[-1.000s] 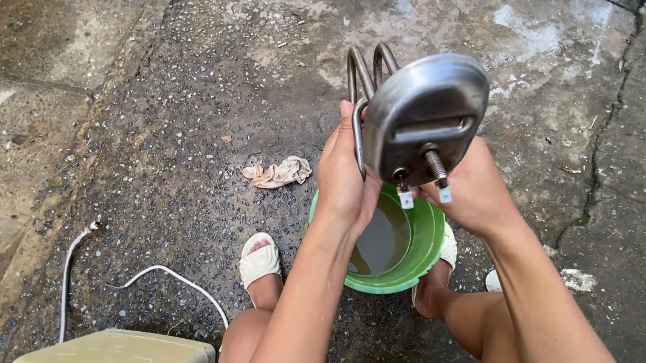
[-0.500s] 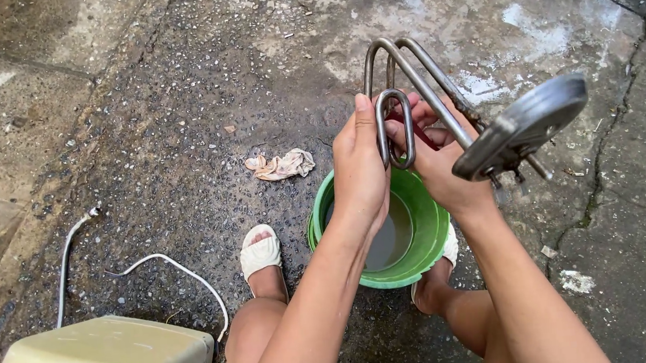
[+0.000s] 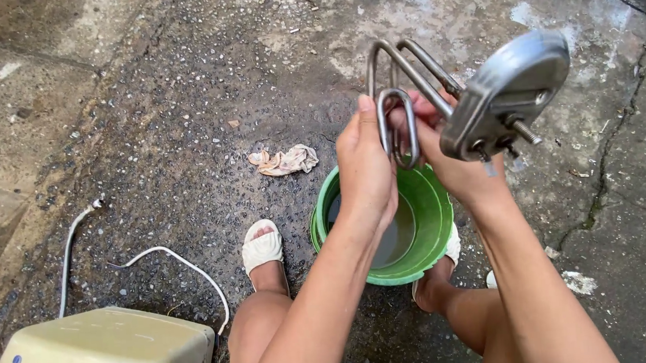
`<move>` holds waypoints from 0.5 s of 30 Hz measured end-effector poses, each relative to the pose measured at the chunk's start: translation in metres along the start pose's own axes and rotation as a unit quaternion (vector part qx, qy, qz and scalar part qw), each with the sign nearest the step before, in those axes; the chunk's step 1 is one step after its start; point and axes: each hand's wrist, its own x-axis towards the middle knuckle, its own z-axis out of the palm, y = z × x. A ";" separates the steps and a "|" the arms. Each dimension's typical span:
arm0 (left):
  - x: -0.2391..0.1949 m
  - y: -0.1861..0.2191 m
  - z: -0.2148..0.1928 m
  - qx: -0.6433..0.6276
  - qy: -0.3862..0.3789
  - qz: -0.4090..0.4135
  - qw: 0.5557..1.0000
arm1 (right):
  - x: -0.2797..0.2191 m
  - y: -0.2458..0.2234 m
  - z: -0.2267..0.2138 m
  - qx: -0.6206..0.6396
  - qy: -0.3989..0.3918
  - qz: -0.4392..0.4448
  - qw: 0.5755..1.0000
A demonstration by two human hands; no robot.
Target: The person scrubs a metal immersion heater element with a red abrasive block while rinsing it in a green bucket of water. They repeatedly dip the element into the water and scrub the coiled metal tubes and the circular base to remove residue.
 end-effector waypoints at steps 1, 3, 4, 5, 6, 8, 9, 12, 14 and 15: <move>-0.002 0.006 0.005 -0.001 0.003 0.007 1.000 | -0.006 -0.006 -0.001 0.026 -0.043 0.025 0.998; -0.007 0.012 0.009 -0.001 0.001 0.017 1.000 | -0.010 0.007 -0.001 0.056 -0.083 0.046 0.994; -0.010 0.011 0.010 0.013 0.003 0.019 1.000 | -0.006 0.025 -0.002 0.092 -0.089 -0.013 0.992; -0.011 0.011 0.011 0.027 0.006 0.020 0.999 | -0.001 0.043 -0.002 0.127 -0.095 -0.072 0.985; -0.008 0.009 0.010 0.026 0.008 0.018 0.999 | 0.004 0.037 0.000 0.125 -0.096 -0.070 0.985; -0.002 0.006 0.008 0.053 -0.024 0.045 0.997 | 0.013 0.027 0.006 0.126 0.022 -0.047 0.991; -0.004 0.002 0.005 0.054 -0.027 0.044 0.997 | 0.013 0.035 0.001 0.126 0.025 -0.048 0.991; -0.013 -0.004 0.001 0.052 -0.023 -0.005 0.998 | 0.006 0.032 -0.012 -0.094 -0.111 -0.101 0.984; -0.016 0.008 0.006 0.062 -0.018 0.021 0.998 | -0.003 -0.007 -0.014 0.016 -0.028 -0.001 0.999; -0.012 0.008 0.005 0.062 -0.018 0.022 0.998 | -0.007 0.001 -0.012 0.017 -0.028 -0.002 0.999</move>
